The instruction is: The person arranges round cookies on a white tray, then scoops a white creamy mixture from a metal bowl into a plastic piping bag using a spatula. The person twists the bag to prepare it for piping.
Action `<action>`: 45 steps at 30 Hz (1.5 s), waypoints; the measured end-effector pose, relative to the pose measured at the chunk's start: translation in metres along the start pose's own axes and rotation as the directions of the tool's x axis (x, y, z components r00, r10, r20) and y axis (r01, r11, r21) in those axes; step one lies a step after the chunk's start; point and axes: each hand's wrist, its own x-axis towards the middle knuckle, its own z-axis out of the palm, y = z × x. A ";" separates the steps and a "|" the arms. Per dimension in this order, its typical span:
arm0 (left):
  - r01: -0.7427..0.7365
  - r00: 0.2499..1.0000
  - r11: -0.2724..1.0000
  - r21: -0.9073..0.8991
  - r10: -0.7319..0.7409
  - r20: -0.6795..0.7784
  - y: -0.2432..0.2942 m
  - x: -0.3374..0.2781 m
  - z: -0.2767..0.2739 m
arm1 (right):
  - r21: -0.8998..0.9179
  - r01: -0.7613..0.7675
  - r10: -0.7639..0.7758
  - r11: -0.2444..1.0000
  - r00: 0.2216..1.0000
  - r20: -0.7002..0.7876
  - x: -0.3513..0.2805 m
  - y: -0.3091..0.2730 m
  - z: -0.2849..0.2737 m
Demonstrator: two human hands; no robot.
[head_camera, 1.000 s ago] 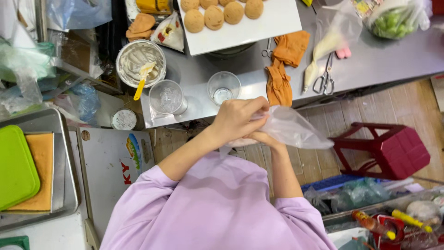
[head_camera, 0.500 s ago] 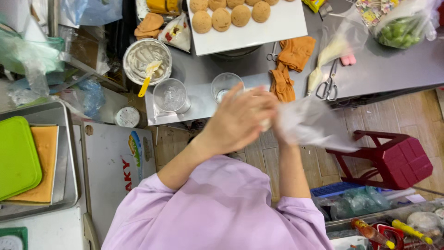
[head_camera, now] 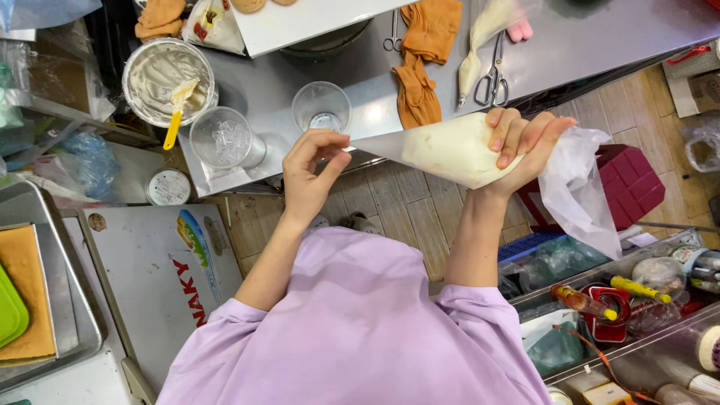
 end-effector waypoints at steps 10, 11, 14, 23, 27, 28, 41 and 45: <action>-0.115 0.908 0.993 0.011 0.101 0.407 -0.019 -0.012 0.018 | -0.174 -0.208 0.195 0.963 0.977 -0.090 -0.053 0.047 0.029; -0.144 0.889 0.990 0.007 0.126 0.440 -0.014 -0.011 0.022 | -0.238 -0.217 0.226 0.947 0.974 0.012 -0.062 0.055 0.036; -0.112 0.883 0.993 0.037 0.082 0.463 0.006 -0.005 0.026 | -0.347 -0.257 0.320 0.902 0.937 0.141 -0.073 0.069 0.052; -0.232 0.924 0.972 0.028 0.211 0.318 0.026 -0.012 0.024 | -0.524 -0.093 0.293 0.846 0.904 0.311 -0.075 0.082 0.064; 0.137 0.892 0.982 -0.130 -0.065 0.448 0.019 0.002 0.010 | -0.528 -0.079 0.252 0.845 0.931 0.264 -0.091 0.079 0.059; 0.127 0.860 0.991 -0.046 -0.086 0.503 0.018 0.002 0.007 | -0.547 -0.083 0.288 0.833 0.909 0.300 -0.093 0.079 0.057; -0.101 0.882 0.991 0.088 0.048 0.470 -0.001 0.009 0.014 | -0.422 -0.155 0.240 0.893 0.959 0.154 -0.089 0.085 0.071; -0.066 0.923 0.995 0.080 0.031 0.383 -0.004 -0.006 0.026 | -0.204 -0.264 0.307 0.943 0.924 0.227 -0.074 0.070 0.070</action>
